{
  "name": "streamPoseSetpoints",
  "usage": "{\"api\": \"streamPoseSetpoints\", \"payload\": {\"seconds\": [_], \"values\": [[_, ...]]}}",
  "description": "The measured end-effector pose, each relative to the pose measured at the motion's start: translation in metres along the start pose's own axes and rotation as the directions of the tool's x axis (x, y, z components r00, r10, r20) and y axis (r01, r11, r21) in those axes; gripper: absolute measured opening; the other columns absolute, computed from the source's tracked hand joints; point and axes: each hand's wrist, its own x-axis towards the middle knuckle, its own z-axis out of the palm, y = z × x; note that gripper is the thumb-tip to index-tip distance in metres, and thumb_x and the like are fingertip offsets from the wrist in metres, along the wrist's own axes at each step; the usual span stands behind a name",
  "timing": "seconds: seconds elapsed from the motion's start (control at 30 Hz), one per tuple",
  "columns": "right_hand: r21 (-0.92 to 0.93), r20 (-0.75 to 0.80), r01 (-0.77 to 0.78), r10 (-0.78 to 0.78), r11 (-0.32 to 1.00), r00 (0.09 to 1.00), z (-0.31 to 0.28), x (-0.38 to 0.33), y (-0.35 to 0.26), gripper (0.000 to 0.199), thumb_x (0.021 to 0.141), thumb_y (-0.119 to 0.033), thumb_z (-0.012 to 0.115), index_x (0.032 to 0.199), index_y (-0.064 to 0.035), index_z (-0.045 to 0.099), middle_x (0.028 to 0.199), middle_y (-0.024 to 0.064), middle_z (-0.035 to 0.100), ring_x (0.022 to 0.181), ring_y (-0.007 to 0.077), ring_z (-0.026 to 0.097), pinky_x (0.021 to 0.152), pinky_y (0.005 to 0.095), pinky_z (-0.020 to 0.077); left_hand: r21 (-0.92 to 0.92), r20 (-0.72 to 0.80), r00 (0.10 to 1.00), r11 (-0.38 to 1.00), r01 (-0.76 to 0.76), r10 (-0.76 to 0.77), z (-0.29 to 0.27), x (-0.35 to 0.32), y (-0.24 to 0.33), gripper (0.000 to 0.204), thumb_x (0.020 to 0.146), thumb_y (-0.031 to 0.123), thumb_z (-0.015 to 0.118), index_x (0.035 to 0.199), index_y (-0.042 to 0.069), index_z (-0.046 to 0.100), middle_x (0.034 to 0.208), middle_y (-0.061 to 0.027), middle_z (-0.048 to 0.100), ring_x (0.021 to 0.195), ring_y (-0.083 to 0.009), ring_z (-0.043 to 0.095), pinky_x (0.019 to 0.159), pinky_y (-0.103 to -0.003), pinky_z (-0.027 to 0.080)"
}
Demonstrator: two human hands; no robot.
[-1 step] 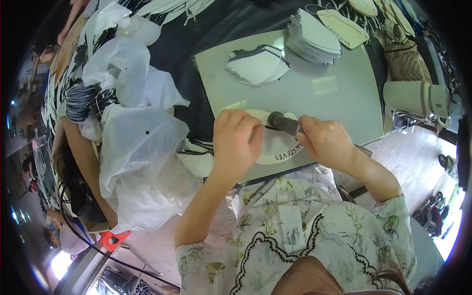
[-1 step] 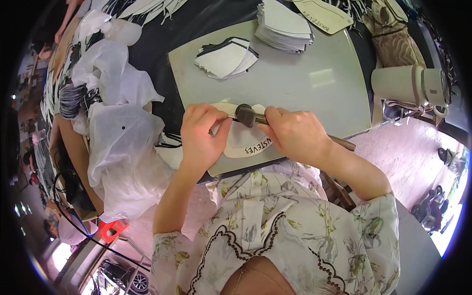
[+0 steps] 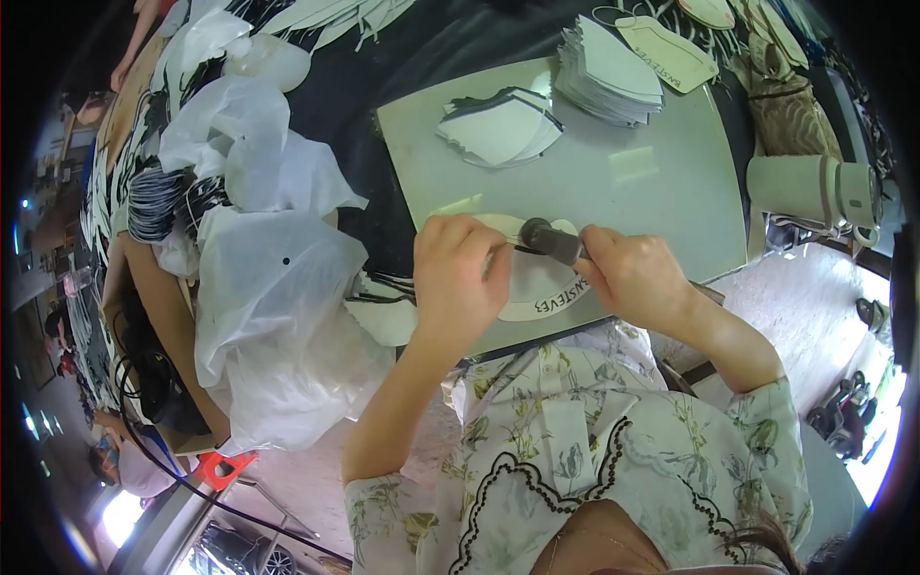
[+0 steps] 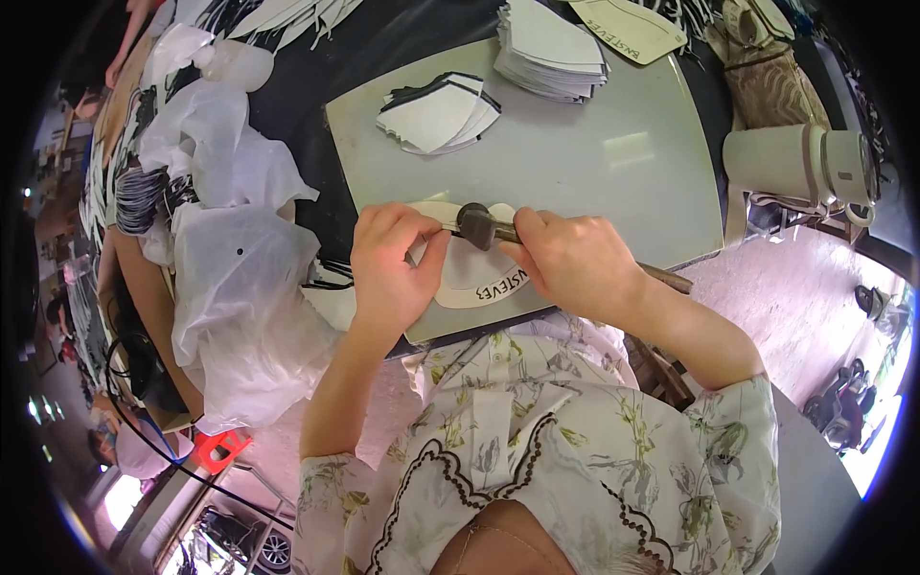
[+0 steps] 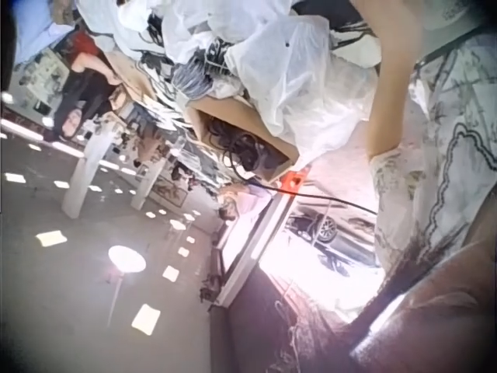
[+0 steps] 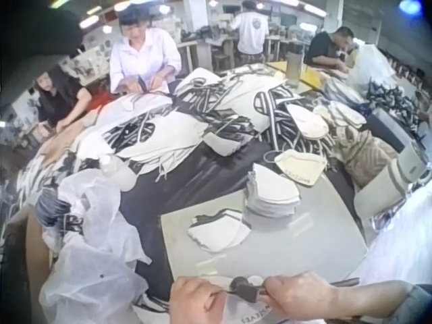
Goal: Flattening and assembling shoe upper components on a template using a hammer.
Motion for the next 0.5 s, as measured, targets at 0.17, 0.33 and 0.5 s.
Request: {"api": "streamPoseSetpoints", "payload": {"seconds": [0.17,0.33,0.5], "values": [[0.021,0.015,-0.010,0.009,1.000,1.000,0.000,0.001,-0.002,0.021,0.091,-0.016,0.065,0.095,-0.0001,0.051,0.072,0.0157,0.060,0.059,0.0374,0.061,0.052,0.0451,0.0486,0.046,-0.025,0.991,0.990,0.132,-0.131,0.006,0.000,0.007,0.011,0.073,0.006,0.073,0.077,0.009,0.063,0.085,-0.0034,0.061,0.087,-0.0285,0.054,0.078,-0.040,0.041],[0.039,-0.031,0.011,-0.010,0.999,0.999,0.002,0.000,-0.002,0.021,0.091,-0.016,0.065,0.095,0.0004,0.051,0.071,0.0168,0.060,0.059,0.0384,0.061,0.052,0.0453,0.0484,-0.005,-0.118,0.983,0.990,0.138,-0.138,0.003,-0.010,0.007,0.016,0.075,-0.002,0.068,0.089,0.005,0.068,0.091,-0.0064,0.064,0.090,-0.0284,0.057,0.077,-0.039,0.046],[-0.004,-0.072,0.034,-0.034,0.999,0.997,0.004,-0.001,-0.002,0.029,0.097,-0.026,0.061,0.086,-0.0005,0.051,0.069,0.0143,0.061,0.055,0.0350,0.062,0.049,0.0426,0.0499,0.149,-0.004,0.993,0.982,-0.112,0.114,-0.009,-0.027,-0.001,0.036,0.074,-0.009,0.062,0.108,0.000,0.069,0.107,-0.0114,0.064,0.099,-0.0305,0.060,0.083,-0.038,0.052]]}}
